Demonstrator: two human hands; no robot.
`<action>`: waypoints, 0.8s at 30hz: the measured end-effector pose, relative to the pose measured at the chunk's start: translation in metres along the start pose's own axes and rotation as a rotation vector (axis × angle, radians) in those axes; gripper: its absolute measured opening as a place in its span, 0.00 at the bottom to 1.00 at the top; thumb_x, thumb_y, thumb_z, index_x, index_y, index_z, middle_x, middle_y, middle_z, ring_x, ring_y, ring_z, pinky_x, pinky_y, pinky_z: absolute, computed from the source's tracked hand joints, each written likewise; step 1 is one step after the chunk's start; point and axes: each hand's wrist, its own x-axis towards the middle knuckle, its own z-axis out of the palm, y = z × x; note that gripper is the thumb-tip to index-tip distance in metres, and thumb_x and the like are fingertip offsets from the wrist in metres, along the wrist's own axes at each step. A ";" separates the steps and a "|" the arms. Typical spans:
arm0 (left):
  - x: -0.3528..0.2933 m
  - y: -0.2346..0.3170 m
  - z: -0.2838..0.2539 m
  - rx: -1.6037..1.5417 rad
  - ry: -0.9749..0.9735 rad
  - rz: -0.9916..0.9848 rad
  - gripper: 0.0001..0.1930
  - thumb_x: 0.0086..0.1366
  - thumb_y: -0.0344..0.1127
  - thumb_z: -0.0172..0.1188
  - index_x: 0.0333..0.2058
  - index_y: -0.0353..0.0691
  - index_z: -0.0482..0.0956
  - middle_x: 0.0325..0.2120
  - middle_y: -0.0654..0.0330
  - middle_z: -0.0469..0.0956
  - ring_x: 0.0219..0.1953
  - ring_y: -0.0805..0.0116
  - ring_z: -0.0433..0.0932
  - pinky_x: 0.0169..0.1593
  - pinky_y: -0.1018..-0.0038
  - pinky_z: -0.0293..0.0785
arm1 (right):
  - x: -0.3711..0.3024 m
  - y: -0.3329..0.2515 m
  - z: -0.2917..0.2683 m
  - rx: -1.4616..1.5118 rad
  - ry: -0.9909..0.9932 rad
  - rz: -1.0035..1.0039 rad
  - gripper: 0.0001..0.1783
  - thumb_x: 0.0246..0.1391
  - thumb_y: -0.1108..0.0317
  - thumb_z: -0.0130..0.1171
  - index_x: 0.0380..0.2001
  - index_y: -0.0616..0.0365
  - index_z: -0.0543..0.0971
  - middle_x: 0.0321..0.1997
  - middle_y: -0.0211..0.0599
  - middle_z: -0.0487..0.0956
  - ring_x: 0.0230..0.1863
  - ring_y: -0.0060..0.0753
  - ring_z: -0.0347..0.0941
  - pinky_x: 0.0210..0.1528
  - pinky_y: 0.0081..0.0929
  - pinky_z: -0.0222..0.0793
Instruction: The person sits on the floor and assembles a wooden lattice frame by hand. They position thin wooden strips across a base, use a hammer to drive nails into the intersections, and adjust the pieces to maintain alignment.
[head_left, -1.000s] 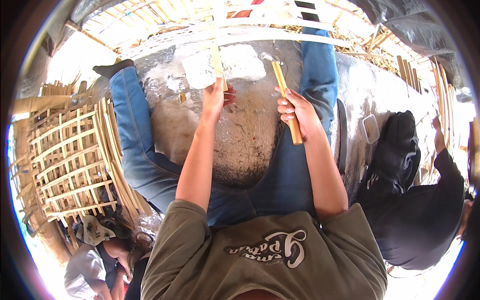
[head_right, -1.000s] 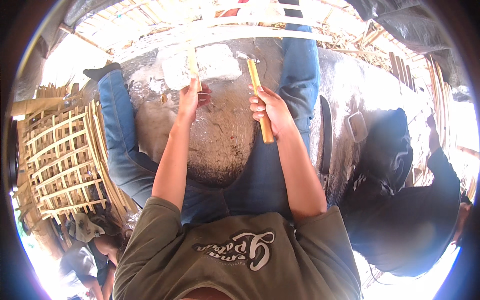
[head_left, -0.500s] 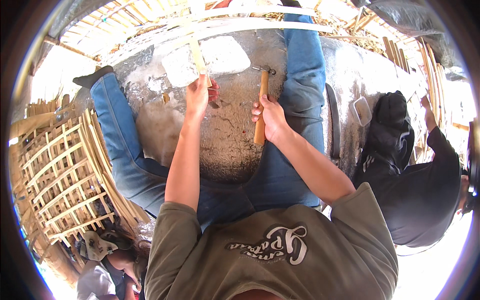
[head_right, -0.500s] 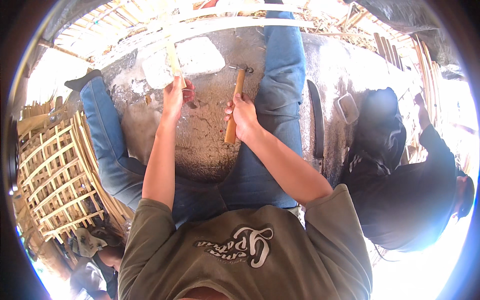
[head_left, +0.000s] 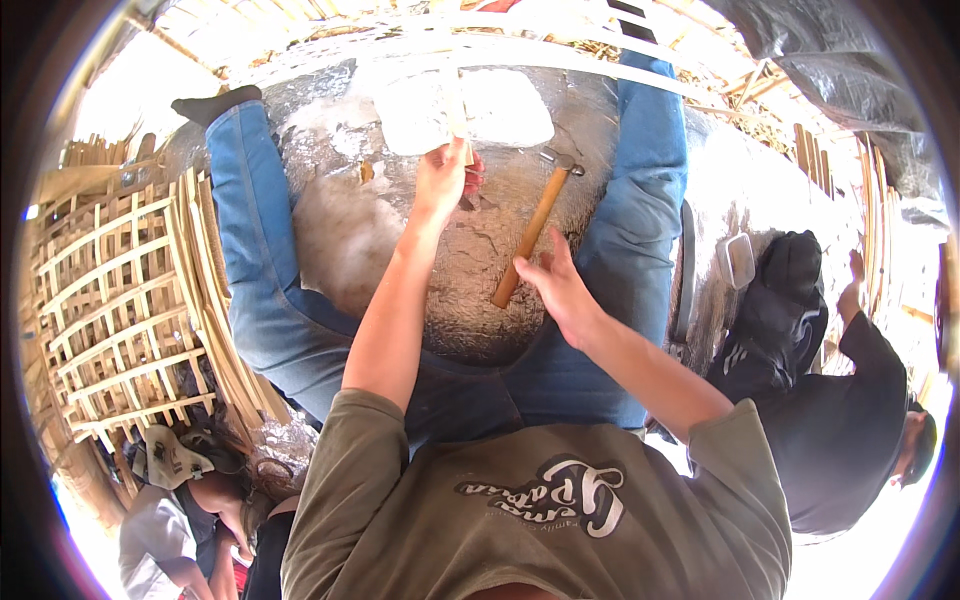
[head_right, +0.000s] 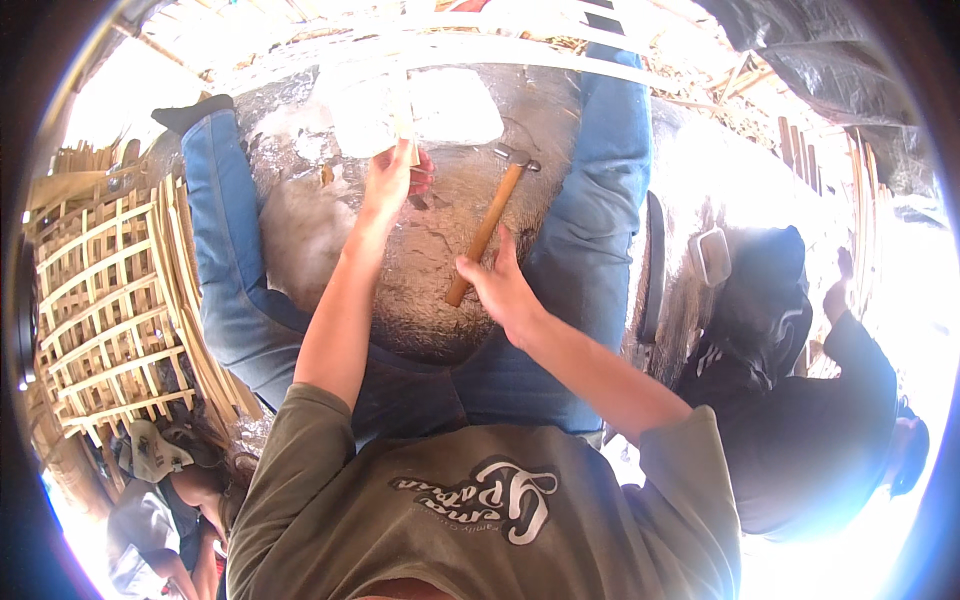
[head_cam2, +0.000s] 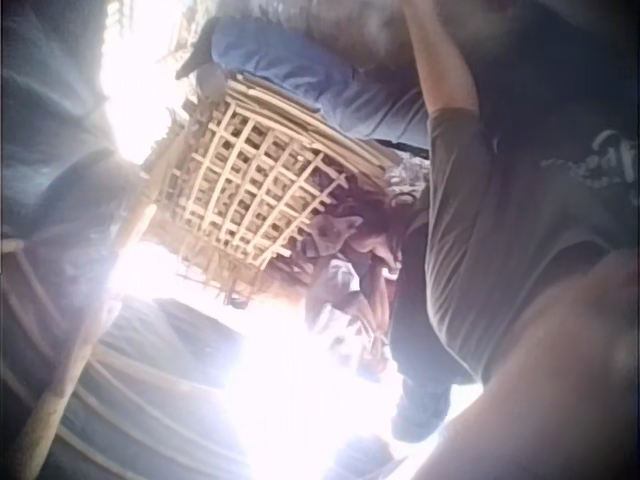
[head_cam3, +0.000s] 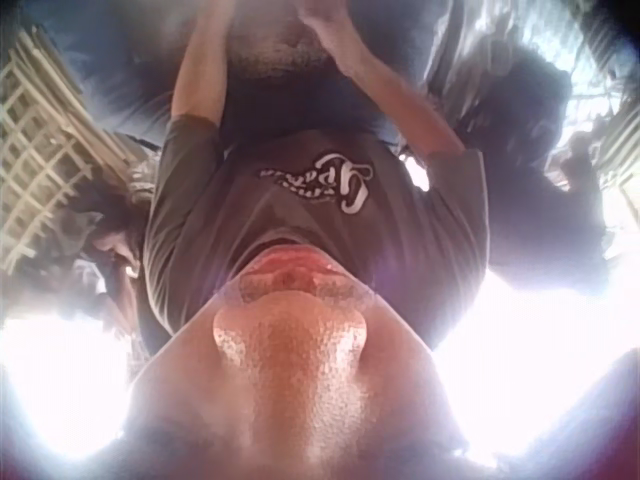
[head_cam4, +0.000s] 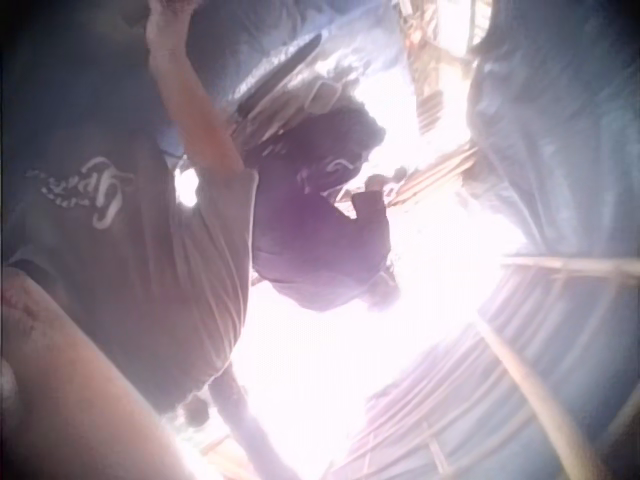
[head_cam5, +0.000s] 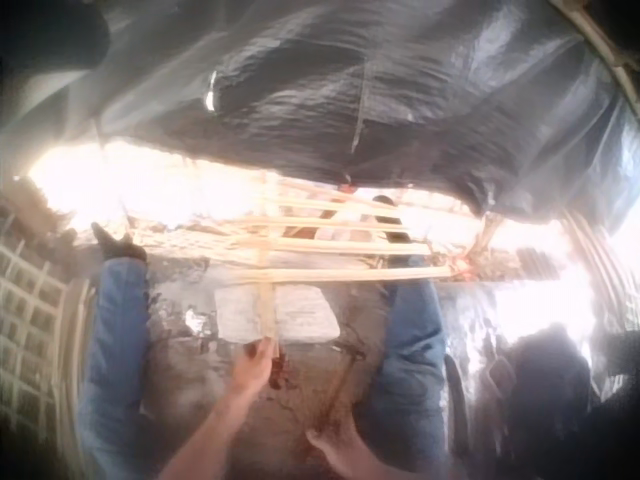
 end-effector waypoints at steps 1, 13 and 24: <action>0.000 0.000 0.001 0.008 -0.007 0.005 0.30 0.74 0.63 0.47 0.33 0.38 0.79 0.27 0.58 0.82 0.27 0.70 0.81 0.32 0.73 0.79 | -0.007 0.003 0.000 -0.166 0.027 -0.130 0.51 0.62 0.58 0.62 0.75 0.56 0.40 0.77 0.50 0.54 0.72 0.45 0.58 0.67 0.48 0.60; -0.002 0.012 0.009 -0.034 0.085 0.014 0.28 0.75 0.56 0.51 0.32 0.32 0.79 0.24 0.57 0.80 0.22 0.71 0.80 0.25 0.76 0.75 | 0.101 -0.097 0.006 -1.240 0.330 -1.018 0.32 0.57 0.58 0.66 0.65 0.44 0.72 0.73 0.48 0.60 0.75 0.57 0.50 0.72 0.65 0.50; -0.001 0.002 0.009 -0.021 0.074 0.076 0.27 0.78 0.54 0.45 0.33 0.36 0.82 0.19 0.60 0.78 0.21 0.75 0.75 0.25 0.74 0.73 | 0.113 -0.076 0.014 -1.326 0.297 -0.968 0.28 0.56 0.55 0.65 0.61 0.34 0.77 0.78 0.53 0.48 0.79 0.62 0.34 0.70 0.83 0.35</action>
